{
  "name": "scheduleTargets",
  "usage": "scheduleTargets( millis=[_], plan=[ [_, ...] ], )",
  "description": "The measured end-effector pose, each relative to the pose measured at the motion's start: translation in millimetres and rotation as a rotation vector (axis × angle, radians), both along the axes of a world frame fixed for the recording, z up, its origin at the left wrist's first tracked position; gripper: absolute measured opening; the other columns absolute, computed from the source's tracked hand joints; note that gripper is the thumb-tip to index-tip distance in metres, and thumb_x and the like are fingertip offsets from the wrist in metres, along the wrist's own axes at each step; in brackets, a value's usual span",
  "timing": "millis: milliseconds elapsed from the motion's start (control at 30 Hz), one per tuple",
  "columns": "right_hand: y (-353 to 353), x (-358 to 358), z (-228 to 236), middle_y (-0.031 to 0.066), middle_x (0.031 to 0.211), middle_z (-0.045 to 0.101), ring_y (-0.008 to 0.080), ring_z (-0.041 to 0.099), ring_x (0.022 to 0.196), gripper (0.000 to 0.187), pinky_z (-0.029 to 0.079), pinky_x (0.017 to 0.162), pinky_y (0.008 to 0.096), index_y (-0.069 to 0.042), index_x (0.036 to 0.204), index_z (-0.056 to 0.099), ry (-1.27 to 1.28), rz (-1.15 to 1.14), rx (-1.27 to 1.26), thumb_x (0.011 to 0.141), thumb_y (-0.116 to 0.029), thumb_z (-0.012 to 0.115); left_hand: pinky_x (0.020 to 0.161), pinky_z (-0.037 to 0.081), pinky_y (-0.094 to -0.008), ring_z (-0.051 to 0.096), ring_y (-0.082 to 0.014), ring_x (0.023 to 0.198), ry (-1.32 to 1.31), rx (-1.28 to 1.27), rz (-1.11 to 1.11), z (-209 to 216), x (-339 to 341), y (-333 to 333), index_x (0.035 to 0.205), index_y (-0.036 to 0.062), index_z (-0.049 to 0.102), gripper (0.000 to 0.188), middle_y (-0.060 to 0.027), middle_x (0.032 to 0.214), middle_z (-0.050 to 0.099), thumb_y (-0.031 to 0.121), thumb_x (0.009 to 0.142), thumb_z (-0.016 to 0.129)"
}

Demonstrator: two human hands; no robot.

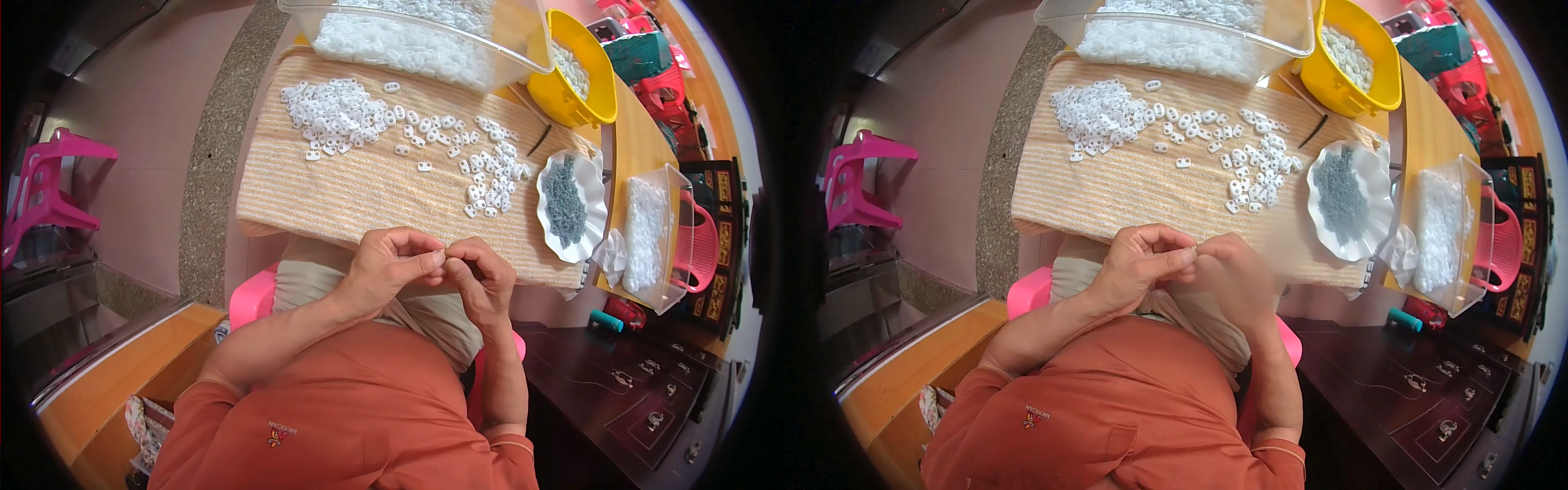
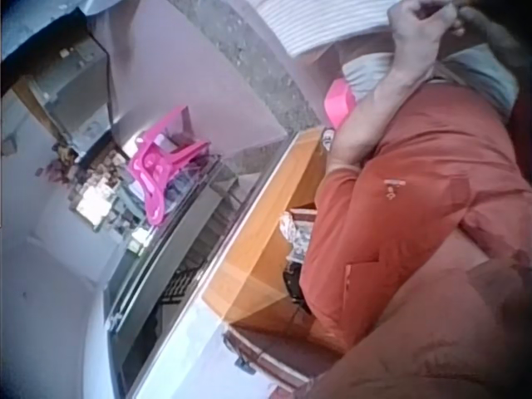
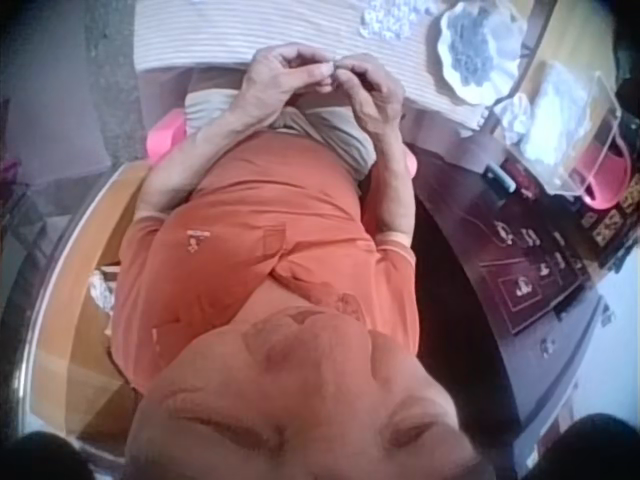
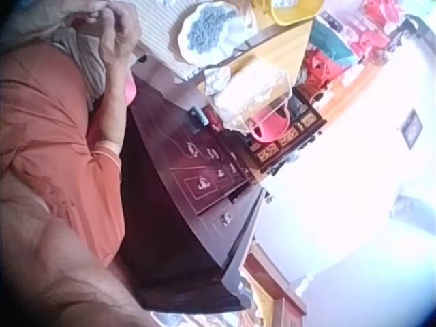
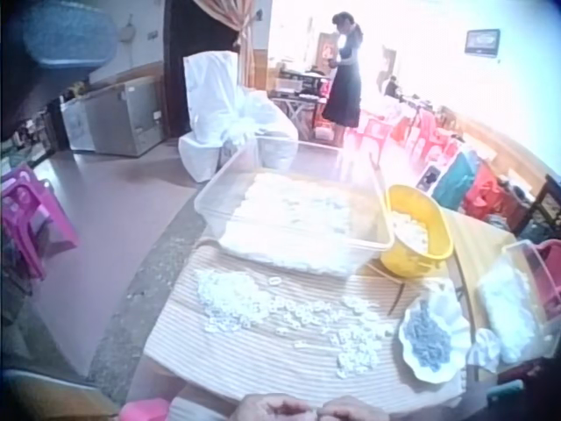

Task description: Inspecting, trimming, and sorting small white plastic components at a workbench.

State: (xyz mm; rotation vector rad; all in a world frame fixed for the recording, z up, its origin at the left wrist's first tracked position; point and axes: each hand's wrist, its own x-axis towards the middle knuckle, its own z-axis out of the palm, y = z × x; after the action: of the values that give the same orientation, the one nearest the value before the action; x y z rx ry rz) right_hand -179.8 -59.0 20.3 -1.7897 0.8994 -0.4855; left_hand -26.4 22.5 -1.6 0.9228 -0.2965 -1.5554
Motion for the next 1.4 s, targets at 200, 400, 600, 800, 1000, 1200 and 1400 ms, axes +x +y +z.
scheduleTargets(
  millis=[200,400,600,800,1000,1200,1400],
  plan=[
    [3,-7,-19,0.0061,0.085,0.064,0.0146,0.062,0.08,0.004,0.049,0.072,0.0264,-0.001,0.087,0.063,-0.138,-0.133,0.165,0.083,-0.003,0.062,0.074,0.058,-0.0268,0.066,-0.0136,0.08,0.04,0.041,0.024,-1,1,-1,0.107,-0.0028,0.062,0.02,-0.0089,0.092,0.066,0.005,0.089,0.064],
    [5,-6,-20,0.0055,0.084,0.063,0.0128,0.061,0.079,0.003,0.049,0.072,0.0253,0.0,0.086,0.062,-0.152,-0.159,0.209,0.083,-0.002,0.062,0.076,0.058,-0.0279,0.066,-0.0141,0.083,0.028,0.046,0.005,-2,1,-1,0.108,-0.0033,0.062,0.02,-0.0095,0.094,0.066,0.004,0.089,0.062],
    [6,-5,-22,0.0049,0.083,0.063,0.0121,0.06,0.078,0.003,0.048,0.072,0.025,-0.001,0.086,0.062,-0.116,-0.197,0.17,0.084,-0.003,0.061,0.076,0.058,-0.0278,0.066,-0.0148,0.084,0.013,0.048,0.001,3,1,-1,0.107,-0.0039,0.062,0.02,-0.0099,0.095,0.066,0.003,0.089,0.063],
    [6,-6,-24,0.0053,0.083,0.063,0.0132,0.06,0.079,0.005,0.048,0.074,0.0256,-0.001,0.087,0.062,-0.086,-0.197,0.158,0.084,-0.005,0.061,0.075,0.058,-0.0264,0.067,-0.0148,0.081,0.045,0.045,-0.006,1,1,-1,0.107,-0.0034,0.062,0.021,-0.009,0.093,0.067,0.003,0.087,0.065],
    [7,-5,-24,0.0056,0.084,0.063,0.014,0.06,0.08,0.005,0.047,0.074,0.0262,-0.001,0.087,0.062,-0.086,-0.184,0.144,0.085,-0.005,0.06,0.073,0.057,-0.0254,0.067,-0.0144,0.079,0.032,0.052,-0.001,2,1,-1,0.106,-0.0029,0.063,0.021,-0.0086,0.092,0.067,0.003,0.086,0.066],
    [8,-6,-27,0.0061,0.085,0.063,0.0151,0.06,0.08,0.005,0.047,0.074,0.0267,-0.001,0.089,0.061,-0.107,-0.15,0.09,0.085,-0.005,0.06,0.073,0.058,-0.0256,0.067,-0.014,0.078,0.024,0.061,0.025,2,0,0,0.105,-0.0033,0.063,0.021,-0.0083,0.091,0.067,0.003,0.086,0.066],
    [11,-5,-29,0.0072,0.087,0.062,0.0169,0.06,0.082,0.005,0.047,0.073,0.0276,-0.003,0.089,0.061,-0.092,-0.147,0.068,0.087,-0.006,0.059,0.073,0.058,-0.026,0.066,-0.0139,0.079,0.012,0.075,0.031,-1,0,1,0.104,-0.0034,0.063,0.02,-0.0089,0.091,0.067,0.003,0.086,0.067]
  ],
)
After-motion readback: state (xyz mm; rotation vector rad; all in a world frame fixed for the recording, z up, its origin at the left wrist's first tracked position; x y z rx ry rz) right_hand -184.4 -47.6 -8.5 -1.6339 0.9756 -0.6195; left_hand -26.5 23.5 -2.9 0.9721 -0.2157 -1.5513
